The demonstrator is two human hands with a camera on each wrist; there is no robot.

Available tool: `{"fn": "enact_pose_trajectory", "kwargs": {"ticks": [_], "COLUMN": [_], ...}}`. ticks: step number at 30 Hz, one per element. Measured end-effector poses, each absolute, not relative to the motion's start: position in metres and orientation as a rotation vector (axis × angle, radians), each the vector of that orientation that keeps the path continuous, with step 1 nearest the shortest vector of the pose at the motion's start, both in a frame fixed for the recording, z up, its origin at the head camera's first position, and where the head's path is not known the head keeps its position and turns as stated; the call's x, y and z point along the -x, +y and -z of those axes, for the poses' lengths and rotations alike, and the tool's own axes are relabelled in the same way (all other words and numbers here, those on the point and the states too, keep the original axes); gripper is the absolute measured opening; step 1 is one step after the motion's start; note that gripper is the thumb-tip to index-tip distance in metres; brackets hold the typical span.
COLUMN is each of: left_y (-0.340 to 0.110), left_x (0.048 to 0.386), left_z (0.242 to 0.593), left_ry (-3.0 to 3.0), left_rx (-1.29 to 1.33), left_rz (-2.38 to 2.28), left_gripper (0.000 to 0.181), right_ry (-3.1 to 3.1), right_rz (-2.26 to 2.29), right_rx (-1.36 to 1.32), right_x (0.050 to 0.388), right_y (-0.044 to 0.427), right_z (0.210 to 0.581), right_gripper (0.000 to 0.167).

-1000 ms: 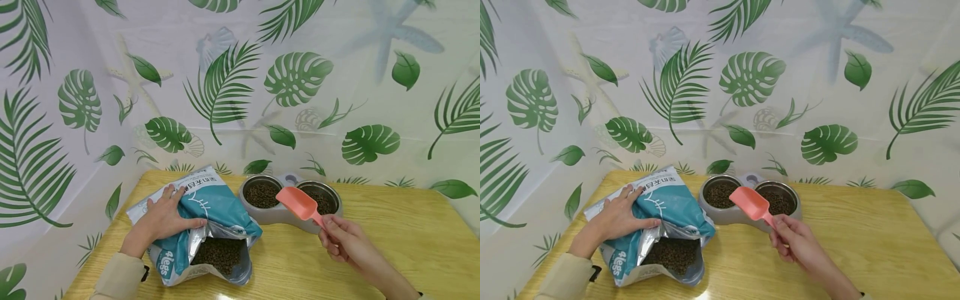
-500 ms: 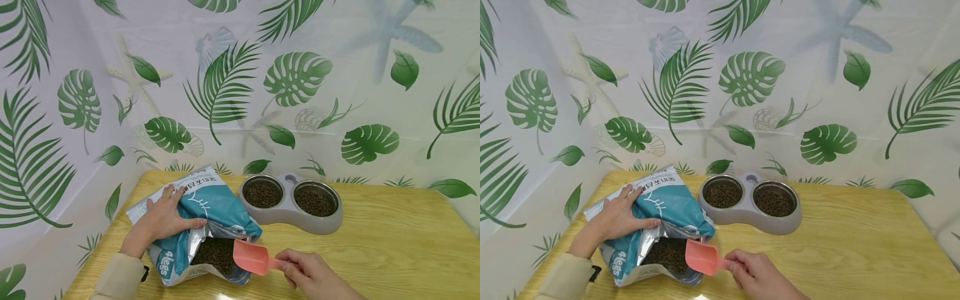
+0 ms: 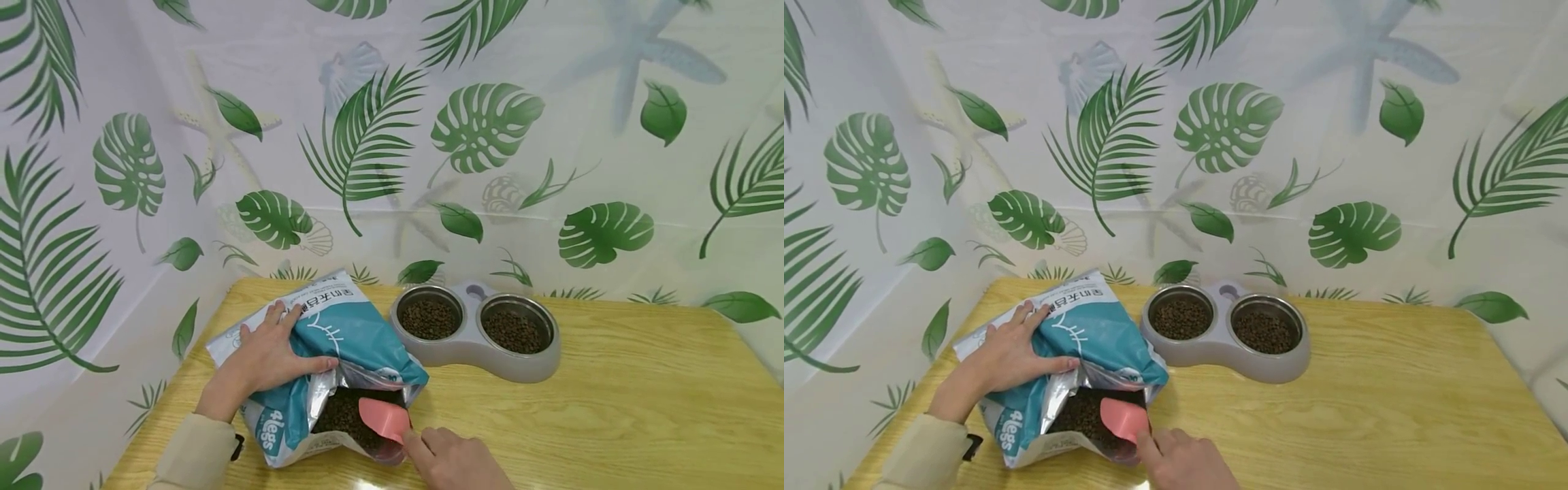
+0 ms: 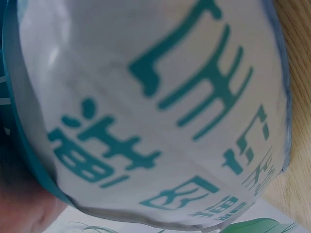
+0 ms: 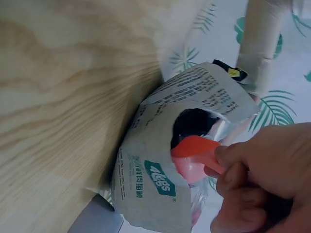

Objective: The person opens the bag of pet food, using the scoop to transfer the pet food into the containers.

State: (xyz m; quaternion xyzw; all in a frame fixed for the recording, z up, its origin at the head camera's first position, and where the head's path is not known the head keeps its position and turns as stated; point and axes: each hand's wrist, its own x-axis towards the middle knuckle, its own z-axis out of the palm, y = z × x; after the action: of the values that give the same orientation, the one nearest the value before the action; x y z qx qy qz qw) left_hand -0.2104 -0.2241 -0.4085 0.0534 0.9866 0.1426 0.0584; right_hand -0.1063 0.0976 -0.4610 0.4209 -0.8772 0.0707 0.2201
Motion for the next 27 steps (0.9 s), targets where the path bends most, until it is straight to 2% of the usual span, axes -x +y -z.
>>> {"fn": "enact_pose_trajectory", "kwargs": {"ticks": [2, 5, 9, 13, 16, 20, 22, 27], "left_y": [-0.223, -0.223, -0.222, -0.223, -0.223, -0.224, -0.224, -0.224], "left_x": [0.210, 0.210, 0.211, 0.211, 0.211, 0.210, 0.210, 0.210], "left_z": [0.409, 0.409, 0.410, 0.410, 0.410, 0.411, 0.411, 0.410], "left_ry": [2.991, 2.989, 2.983, 2.981, 2.980, 2.988, 2.990, 2.996], "left_rx": [-0.160, -0.161, -0.162, -0.157, -0.157, -0.161, -0.164, -0.171], "left_rz": [-0.431, -0.427, -0.418, -0.416, -0.421, -0.419, -0.420, -0.427], "left_gripper": [0.128, 0.128, 0.129, 0.129, 0.129, 0.128, 0.128, 0.128], "right_ry": [-2.432, -2.444, -2.606, -2.713, -2.786, -2.951, -3.015, -2.974], "right_rz": [-0.105, 0.010, -0.086, -0.323, -0.550, -1.094, -1.398, -2.154], "right_rx": [-1.124, -1.098, -1.146, -1.177, -1.178, -1.075, -0.945, -0.473], "right_x": [0.106, 0.108, 0.110, 0.113, 0.117, 0.123, 0.125, 0.124], "right_y": [0.096, 0.092, 0.088, 0.084, 0.082, 0.082, 0.081, 0.079], "right_z": [0.463, 0.465, 0.466, 0.465, 0.467, 0.471, 0.472, 0.475], "right_gripper": [0.067, 0.070, 0.055, 0.023, 0.009, 0.024, 0.033, 0.040]}}
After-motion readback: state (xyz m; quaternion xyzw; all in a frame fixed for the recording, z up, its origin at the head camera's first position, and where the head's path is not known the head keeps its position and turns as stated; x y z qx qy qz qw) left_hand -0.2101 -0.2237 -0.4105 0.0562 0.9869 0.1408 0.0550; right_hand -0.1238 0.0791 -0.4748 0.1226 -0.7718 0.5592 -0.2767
